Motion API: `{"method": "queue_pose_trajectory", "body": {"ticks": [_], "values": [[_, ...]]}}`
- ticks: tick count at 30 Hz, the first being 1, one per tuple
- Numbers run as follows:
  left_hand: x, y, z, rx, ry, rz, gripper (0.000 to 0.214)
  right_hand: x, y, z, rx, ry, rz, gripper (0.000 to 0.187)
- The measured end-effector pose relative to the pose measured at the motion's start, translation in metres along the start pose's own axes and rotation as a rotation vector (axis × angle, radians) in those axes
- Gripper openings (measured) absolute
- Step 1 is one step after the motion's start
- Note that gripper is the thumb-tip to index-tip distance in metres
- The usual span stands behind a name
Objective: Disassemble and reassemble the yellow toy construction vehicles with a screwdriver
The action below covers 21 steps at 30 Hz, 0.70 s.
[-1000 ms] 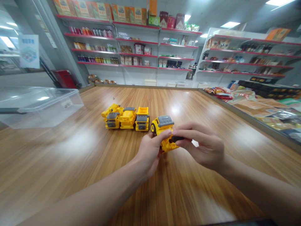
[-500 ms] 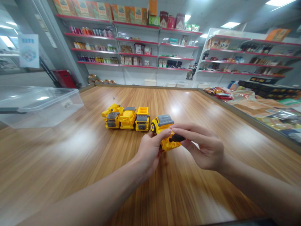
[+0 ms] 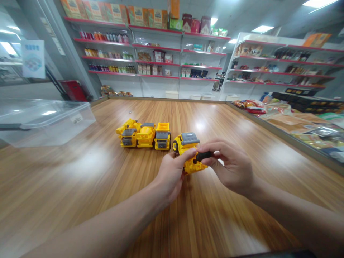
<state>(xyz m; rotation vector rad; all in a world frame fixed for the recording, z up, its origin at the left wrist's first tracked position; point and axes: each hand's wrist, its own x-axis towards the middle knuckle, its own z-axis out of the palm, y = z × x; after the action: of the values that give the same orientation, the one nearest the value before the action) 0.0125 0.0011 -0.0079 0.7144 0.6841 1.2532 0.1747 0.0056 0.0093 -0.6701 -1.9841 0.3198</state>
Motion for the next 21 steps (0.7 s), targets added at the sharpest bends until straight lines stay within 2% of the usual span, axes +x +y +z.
{"method": "queue_pose_trajectory", "body": {"ticks": [5, 10, 12, 14, 17, 18, 21], "values": [[0.0, 0.002, -0.001, 0.004, -0.007, 0.025, 0.037, -0.002, 0.002, 0.005, 0.005, 0.047, 0.013, 0.023], [0.004, 0.007, -0.004, 0.03, 0.114, 0.072, 0.038, 0.001, 0.005, 0.001, 0.0, 0.35, 0.055, 0.024], [0.006, 0.01, -0.005, 0.007, 0.165, 0.063, 0.039, 0.003, 0.01, -0.003, -0.099, 0.374, 0.127, 0.019], [0.007, 0.012, -0.006, -0.009, 0.195, 0.056, 0.042, 0.004, 0.018, -0.005, -0.194, 0.241, 0.197, 0.021], [0.007, 0.017, -0.006, -0.061, 0.199, 0.083, 0.043, 0.002, 0.034, 0.0, -0.314, -0.13, 0.242, 0.025], [0.007, 0.018, -0.006, -0.084, 0.191, 0.085, 0.042, 0.0, 0.038, 0.004, -0.344, -0.211, 0.262, 0.023], [0.007, 0.02, -0.007, -0.136, 0.164, 0.054, 0.04, -0.003, 0.046, 0.016, -0.393, -0.29, 0.315, 0.013]]}}
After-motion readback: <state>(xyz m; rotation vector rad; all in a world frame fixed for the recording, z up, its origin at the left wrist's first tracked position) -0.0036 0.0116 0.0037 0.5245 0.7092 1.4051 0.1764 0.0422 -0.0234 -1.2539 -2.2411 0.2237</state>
